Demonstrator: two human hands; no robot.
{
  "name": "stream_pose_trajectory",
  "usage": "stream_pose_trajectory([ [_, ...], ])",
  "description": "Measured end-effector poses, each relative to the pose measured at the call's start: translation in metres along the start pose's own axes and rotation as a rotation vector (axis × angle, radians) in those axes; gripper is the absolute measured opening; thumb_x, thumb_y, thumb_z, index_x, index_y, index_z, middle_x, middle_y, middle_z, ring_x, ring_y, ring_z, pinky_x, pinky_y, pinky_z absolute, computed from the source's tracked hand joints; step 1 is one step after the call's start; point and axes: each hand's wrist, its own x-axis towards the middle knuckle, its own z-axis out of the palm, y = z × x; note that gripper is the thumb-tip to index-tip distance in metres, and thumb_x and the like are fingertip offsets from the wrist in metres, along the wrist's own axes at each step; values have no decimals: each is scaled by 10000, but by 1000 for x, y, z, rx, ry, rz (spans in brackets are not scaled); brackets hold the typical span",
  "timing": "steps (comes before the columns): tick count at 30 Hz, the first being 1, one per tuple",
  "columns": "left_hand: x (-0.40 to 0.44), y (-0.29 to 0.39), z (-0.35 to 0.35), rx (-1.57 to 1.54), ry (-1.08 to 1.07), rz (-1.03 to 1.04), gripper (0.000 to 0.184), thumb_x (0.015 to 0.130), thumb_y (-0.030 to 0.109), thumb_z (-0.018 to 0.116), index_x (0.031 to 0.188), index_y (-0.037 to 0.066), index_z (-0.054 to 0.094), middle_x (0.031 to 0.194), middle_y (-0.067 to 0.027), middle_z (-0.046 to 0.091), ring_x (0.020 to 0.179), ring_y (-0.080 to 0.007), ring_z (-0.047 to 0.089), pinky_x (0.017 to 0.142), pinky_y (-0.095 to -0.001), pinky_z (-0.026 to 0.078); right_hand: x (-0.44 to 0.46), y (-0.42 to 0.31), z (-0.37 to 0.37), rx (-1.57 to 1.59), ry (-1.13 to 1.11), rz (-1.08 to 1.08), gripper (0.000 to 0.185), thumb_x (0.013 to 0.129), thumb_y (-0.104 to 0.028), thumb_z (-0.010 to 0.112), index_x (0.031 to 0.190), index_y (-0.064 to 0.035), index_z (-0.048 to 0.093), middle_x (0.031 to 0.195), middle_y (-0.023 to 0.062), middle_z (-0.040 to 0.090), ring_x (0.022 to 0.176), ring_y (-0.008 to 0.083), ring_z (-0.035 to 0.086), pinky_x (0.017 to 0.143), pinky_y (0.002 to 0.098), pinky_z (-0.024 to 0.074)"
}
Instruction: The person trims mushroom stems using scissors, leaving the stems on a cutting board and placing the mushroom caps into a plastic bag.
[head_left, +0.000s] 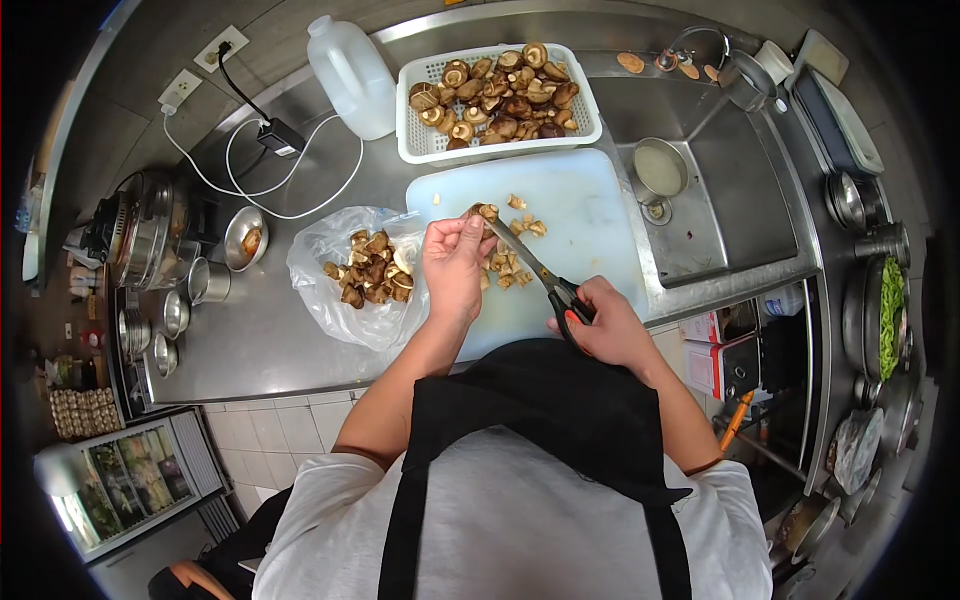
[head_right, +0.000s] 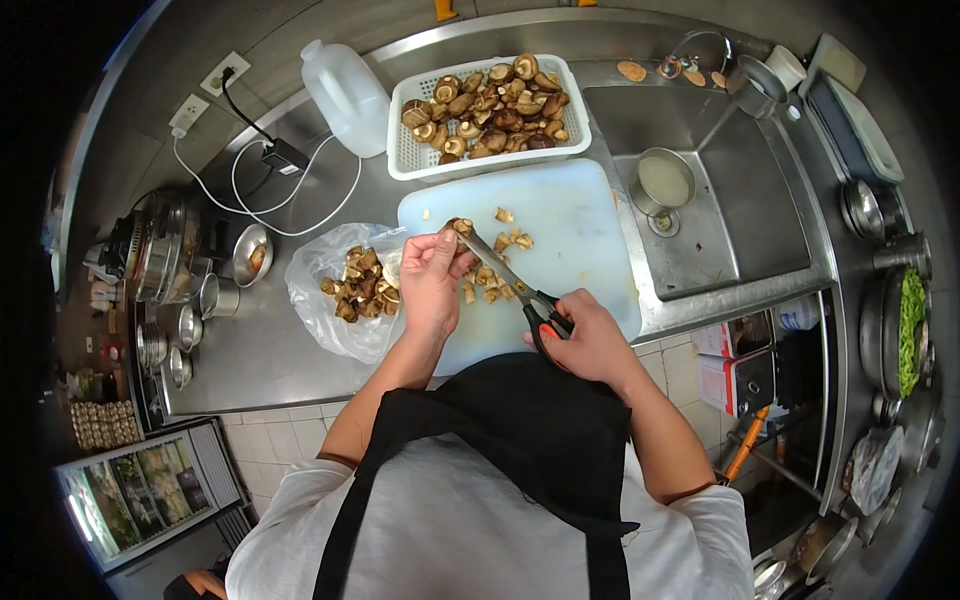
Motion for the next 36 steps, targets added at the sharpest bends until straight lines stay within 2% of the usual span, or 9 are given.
stream_pose_trajectory([
  [2,3,0,-5,44,-32,10,163,1034,61,695,1078,66,538,1054,-106,734,966,-173,721,846,-364,644,3,5,0,110,-54,72,487,852,-384,903,874,2,607,857,82,588,740,213,577,679,359,489],
  [4,2,2,-2,28,-24,19,163,1033,43,685,1092,63,534,1046,-107,733,946,-173,722,839,-367,647,5,15,2,482,-266,246,376,939,-362,838,848,-64,627,755,-18,559,640,100,492,597,272,412],
  [7,3,1,-4,22,2,27,172,1028,7,665,1117,58,527,1023,-110,730,909,-173,724,829,-369,651,2,19,3,751,-377,328,306,985,-342,792,866,-105,640,727,-77,524,585,43,439,545,220,349],
  [10,4,-1,-6,28,11,22,182,1019,-20,649,1123,58,521,989,-109,727,875,-172,724,822,-366,651,5,23,4,903,-470,332,367,1002,-402,752,915,-78,603,741,-35,510,632,57,446,550,207,354],
  [16,7,-5,-13,52,-15,26,196,1005,-55,623,1112,58,504,960,-116,735,845,-178,728,814,-368,651,5,34,9,1046,-506,292,466,1013,-489,711,945,-41,600,886,46,562,684,78,487,547,206,376],
  [21,8,-7,-14,48,-35,24,222,1000,-76,598,1131,65,489,961,-125,744,870,-192,736,821,-374,652,6,43,11,1193,-549,300,463,1020,-483,701,954,-38,589,949,71,578,707,86,498,553,207,393],
  [29,10,-4,-17,-120,-36,-67,297,1000,-74,582,1223,67,447,1199,-222,689,1026,-293,738,869,-422,667,11,56,16,1339,-628,278,419,1045,-448,677,952,-49,589,966,79,583,695,93,496,543,210,400],
  [31,9,1,-16,-118,-5,-129,311,999,-74,582,1242,65,447,1223,-229,679,1052,-307,735,882,-422,665,11,57,16,1533,-666,352,423,1044,-451,678,958,-47,586,966,73,570,700,91,494,542,211,390],
  [36,10,14,-19,-113,82,-197,297,1000,-60,586,1258,60,499,1261,-215,671,1111,-358,724,952,-412,647,17,54,-4,1096,-552,300,395,1032,-421,711,951,-54,590,842,31,549,665,93,487,530,248,392],
])
